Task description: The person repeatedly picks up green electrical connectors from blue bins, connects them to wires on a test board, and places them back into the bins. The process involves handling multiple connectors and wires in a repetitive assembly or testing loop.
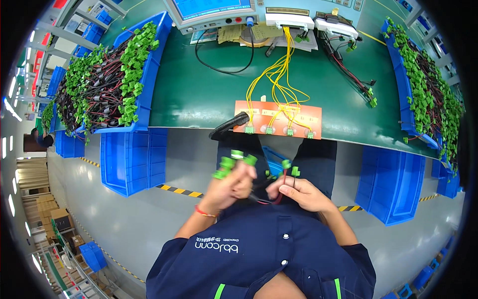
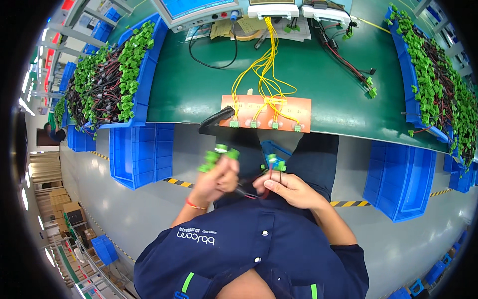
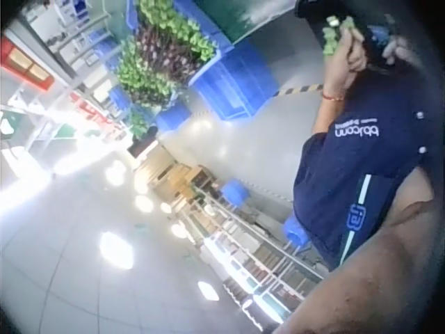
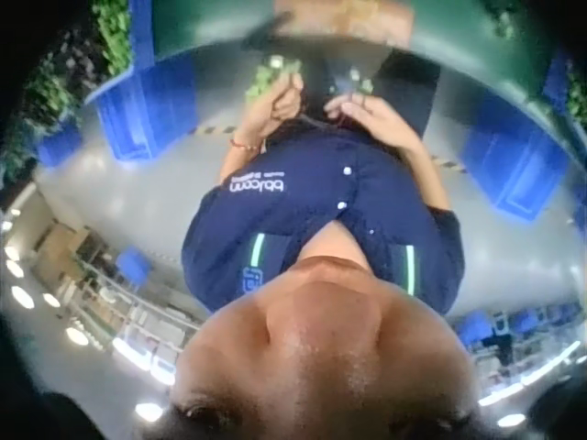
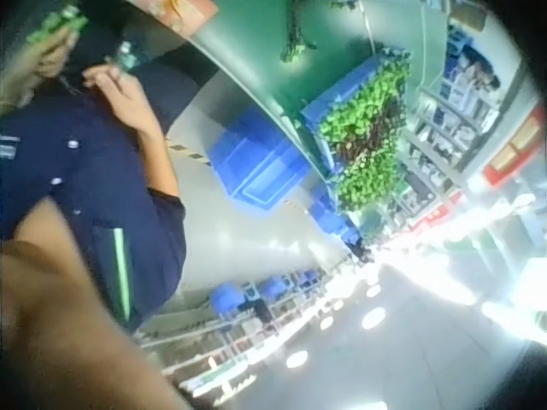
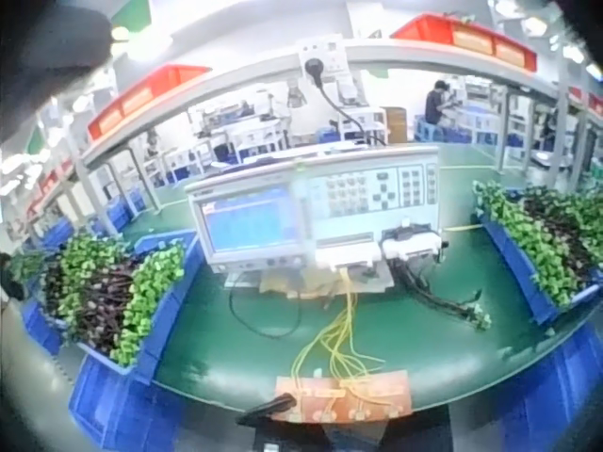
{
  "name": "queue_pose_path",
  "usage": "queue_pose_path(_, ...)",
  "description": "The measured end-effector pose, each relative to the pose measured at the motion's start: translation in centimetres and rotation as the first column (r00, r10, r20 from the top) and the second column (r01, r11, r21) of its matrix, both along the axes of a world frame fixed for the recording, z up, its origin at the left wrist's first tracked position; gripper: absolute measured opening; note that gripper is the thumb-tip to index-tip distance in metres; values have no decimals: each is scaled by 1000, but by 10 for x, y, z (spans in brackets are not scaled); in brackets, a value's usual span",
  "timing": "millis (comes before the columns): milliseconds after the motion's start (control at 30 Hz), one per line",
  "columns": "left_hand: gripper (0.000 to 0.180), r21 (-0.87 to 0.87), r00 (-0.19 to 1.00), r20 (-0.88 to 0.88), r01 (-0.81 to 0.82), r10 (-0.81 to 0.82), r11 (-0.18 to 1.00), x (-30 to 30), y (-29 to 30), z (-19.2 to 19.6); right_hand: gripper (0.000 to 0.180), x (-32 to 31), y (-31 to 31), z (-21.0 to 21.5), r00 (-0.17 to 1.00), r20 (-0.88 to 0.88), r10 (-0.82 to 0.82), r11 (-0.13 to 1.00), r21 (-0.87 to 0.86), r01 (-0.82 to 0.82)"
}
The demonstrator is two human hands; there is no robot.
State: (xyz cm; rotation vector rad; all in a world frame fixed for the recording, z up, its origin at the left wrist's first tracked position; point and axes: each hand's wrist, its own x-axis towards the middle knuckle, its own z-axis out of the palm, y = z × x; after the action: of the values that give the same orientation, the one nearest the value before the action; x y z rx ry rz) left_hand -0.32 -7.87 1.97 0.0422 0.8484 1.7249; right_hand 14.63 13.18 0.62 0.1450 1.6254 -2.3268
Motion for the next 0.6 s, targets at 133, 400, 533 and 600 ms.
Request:
queue_pose_path(133, 42, 101, 818, -529, -205, 227, 974, -58, -67, 75, 36, -7, 7, 0, 957, -98, 273, 932, 272, -238)
queue_pose_path(400, 38, 313, -489, -863, -720, -131, 620, -189, -120, 288, 28, -28, 0, -12, 999, 18, 49, 965, 257, -52)
queue_pose_path(533, 26, 293, -807, -379, -569, -453, 768, -330, -80, 271, 28, -25, 4, -10, 999, 32, -26, 934, 358, 12)
queue_pose_path(600, 34, 189, -710, -371, -688, -598, 700, -389, -76, 239, 28, -19, 11, -4, 999, -13, -30, 907, 419, 33)
